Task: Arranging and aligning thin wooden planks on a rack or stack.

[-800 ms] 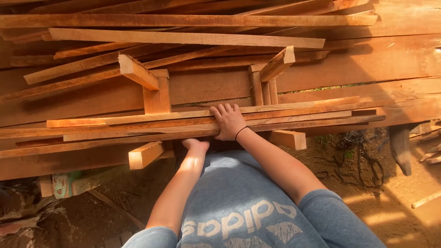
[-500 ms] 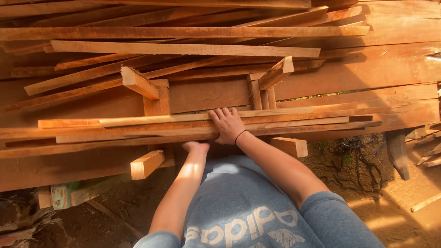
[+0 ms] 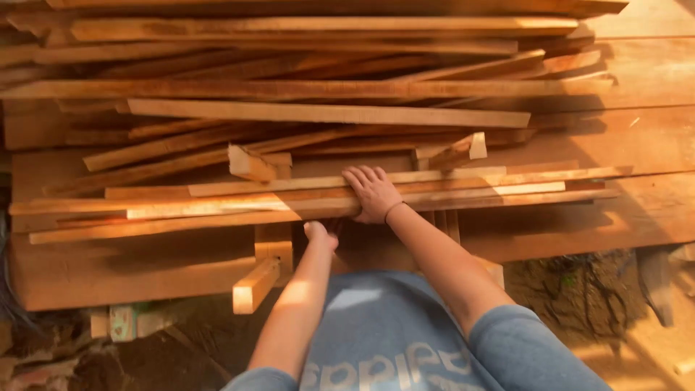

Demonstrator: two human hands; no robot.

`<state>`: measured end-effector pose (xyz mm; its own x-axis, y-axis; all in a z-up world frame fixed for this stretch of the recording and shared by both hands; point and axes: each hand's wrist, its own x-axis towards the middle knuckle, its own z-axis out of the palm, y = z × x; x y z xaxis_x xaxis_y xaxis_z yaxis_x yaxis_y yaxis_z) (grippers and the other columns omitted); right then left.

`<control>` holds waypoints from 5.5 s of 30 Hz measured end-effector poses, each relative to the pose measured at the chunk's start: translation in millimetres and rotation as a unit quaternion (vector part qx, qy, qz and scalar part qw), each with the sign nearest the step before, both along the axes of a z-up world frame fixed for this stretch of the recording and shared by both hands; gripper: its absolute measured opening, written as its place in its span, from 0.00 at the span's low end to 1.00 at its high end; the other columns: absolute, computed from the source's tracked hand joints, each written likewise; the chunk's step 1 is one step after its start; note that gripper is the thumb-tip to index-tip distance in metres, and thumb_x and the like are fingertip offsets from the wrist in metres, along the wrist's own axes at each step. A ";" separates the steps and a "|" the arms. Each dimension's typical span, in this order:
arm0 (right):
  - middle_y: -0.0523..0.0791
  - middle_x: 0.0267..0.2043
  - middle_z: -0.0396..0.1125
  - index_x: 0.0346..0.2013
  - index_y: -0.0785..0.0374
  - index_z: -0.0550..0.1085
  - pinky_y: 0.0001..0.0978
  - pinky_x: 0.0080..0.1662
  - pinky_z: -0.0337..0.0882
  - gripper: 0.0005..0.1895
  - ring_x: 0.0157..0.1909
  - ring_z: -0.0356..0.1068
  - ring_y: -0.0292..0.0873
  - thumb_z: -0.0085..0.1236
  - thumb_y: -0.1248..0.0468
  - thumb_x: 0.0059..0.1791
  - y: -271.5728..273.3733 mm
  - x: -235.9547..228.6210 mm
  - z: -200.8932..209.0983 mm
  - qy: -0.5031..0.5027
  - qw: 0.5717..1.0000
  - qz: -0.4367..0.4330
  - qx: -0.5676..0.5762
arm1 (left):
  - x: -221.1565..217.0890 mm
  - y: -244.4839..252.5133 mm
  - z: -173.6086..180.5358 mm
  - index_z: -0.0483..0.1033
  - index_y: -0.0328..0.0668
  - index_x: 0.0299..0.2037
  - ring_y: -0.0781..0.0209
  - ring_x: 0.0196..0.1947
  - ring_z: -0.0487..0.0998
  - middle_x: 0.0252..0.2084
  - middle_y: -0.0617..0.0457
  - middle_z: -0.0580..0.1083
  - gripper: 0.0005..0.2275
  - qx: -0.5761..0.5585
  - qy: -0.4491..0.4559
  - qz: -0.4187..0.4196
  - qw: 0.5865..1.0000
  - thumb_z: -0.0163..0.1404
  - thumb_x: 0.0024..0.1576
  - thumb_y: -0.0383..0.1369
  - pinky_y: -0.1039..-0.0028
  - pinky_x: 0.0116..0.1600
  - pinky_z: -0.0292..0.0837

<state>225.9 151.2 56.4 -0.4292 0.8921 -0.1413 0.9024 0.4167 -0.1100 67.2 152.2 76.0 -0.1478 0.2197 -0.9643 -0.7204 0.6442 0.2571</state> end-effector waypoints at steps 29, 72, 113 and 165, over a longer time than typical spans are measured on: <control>0.35 0.73 0.61 0.57 0.43 0.75 0.63 0.72 0.45 0.26 0.76 0.54 0.50 0.67 0.57 0.43 -145.3 60.0 -71.9 0.125 0.914 -0.310 0.229 | -76.1 -86.9 -75.5 0.72 0.57 0.64 0.54 0.70 0.64 0.67 0.58 0.68 0.25 0.384 0.699 -0.532 0.286 0.59 0.54 0.38 0.58 0.69 0.54; 0.42 0.62 0.68 0.64 0.47 0.69 0.41 0.65 0.54 0.30 0.66 0.64 0.47 0.44 0.36 0.54 -193.8 28.7 7.0 0.026 0.953 -0.252 -0.167 | -115.1 -116.9 -82.2 0.69 0.48 0.61 0.52 0.65 0.69 0.59 0.51 0.74 0.24 0.240 0.466 -0.810 0.261 0.50 0.57 0.50 0.59 0.70 0.55; 0.42 0.44 0.74 0.48 0.48 0.69 0.45 0.57 0.65 0.20 0.51 0.74 0.49 0.55 0.46 0.45 -186.2 45.7 -1.0 0.028 0.969 -0.228 -0.093 | -102.3 -96.3 -48.2 0.69 0.48 0.49 0.44 0.52 0.80 0.45 0.47 0.81 0.18 0.181 0.480 -0.816 0.265 0.55 0.52 0.41 0.56 0.57 0.69; 0.46 0.60 0.72 0.61 0.53 0.72 0.45 0.67 0.58 0.36 0.64 0.68 0.49 0.34 0.32 0.56 -156.6 31.7 27.4 0.101 0.912 -0.254 -0.305 | -80.6 -83.0 23.6 0.77 0.39 0.54 0.42 0.58 0.78 0.53 0.40 0.80 0.33 0.203 0.332 -0.861 0.328 0.28 0.65 0.60 0.56 0.64 0.66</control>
